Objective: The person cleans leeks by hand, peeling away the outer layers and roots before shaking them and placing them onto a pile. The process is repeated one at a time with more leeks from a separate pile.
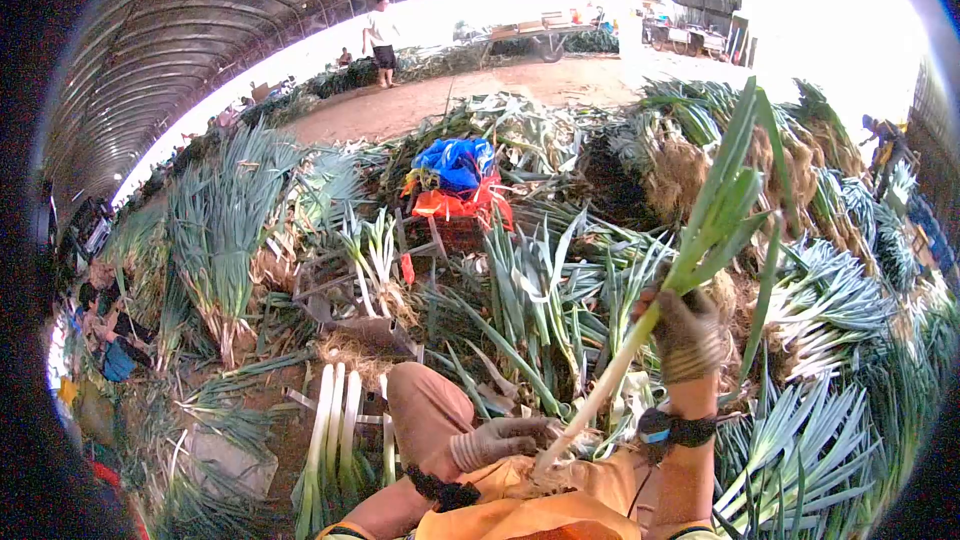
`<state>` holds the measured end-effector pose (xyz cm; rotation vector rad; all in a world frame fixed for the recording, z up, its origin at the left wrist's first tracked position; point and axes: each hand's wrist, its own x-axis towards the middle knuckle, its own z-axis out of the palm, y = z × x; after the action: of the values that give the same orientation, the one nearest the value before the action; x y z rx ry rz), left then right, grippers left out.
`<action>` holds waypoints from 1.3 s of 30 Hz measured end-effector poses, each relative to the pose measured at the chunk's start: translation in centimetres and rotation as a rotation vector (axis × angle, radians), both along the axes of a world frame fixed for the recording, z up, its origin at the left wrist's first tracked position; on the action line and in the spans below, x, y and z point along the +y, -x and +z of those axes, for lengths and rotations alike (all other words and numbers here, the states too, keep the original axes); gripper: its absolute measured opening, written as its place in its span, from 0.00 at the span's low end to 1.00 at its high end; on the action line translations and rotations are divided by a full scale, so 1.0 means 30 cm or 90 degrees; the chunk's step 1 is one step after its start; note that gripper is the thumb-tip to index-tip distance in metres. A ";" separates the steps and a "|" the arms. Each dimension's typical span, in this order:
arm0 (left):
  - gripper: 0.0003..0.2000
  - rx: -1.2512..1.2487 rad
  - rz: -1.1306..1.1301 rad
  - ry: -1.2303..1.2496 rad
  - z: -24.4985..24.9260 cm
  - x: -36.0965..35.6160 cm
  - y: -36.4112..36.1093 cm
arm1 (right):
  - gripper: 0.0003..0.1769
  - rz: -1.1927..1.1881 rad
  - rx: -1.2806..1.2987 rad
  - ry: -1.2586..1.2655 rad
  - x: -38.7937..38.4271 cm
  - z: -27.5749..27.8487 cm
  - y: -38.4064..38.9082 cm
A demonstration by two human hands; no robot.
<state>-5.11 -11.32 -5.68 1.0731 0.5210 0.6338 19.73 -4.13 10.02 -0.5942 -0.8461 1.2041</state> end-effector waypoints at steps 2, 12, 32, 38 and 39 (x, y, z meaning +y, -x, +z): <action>0.20 0.013 -0.026 -0.162 0.001 -0.031 -0.050 | 0.11 -0.014 -0.042 0.018 0.027 -0.069 0.046; 0.13 0.212 0.004 0.133 0.010 -0.059 0.027 | 0.15 0.212 0.126 0.153 0.136 -0.273 0.070; 0.08 0.454 0.180 0.007 -0.032 -0.040 -0.083 | 0.16 -0.050 -0.369 0.401 0.161 -0.451 0.073; 0.07 0.597 0.067 -0.266 -0.041 -0.047 -0.107 | 0.18 -0.069 -0.527 0.418 0.176 -0.494 0.093; 0.09 0.548 0.068 -0.276 -0.048 -0.050 -0.102 | 0.17 -0.086 -0.534 0.409 0.175 -0.490 0.089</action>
<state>-2.04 -12.83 -7.12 1.7412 1.2248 0.3531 17.07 1.13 -4.69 -1.7309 -1.0723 1.0853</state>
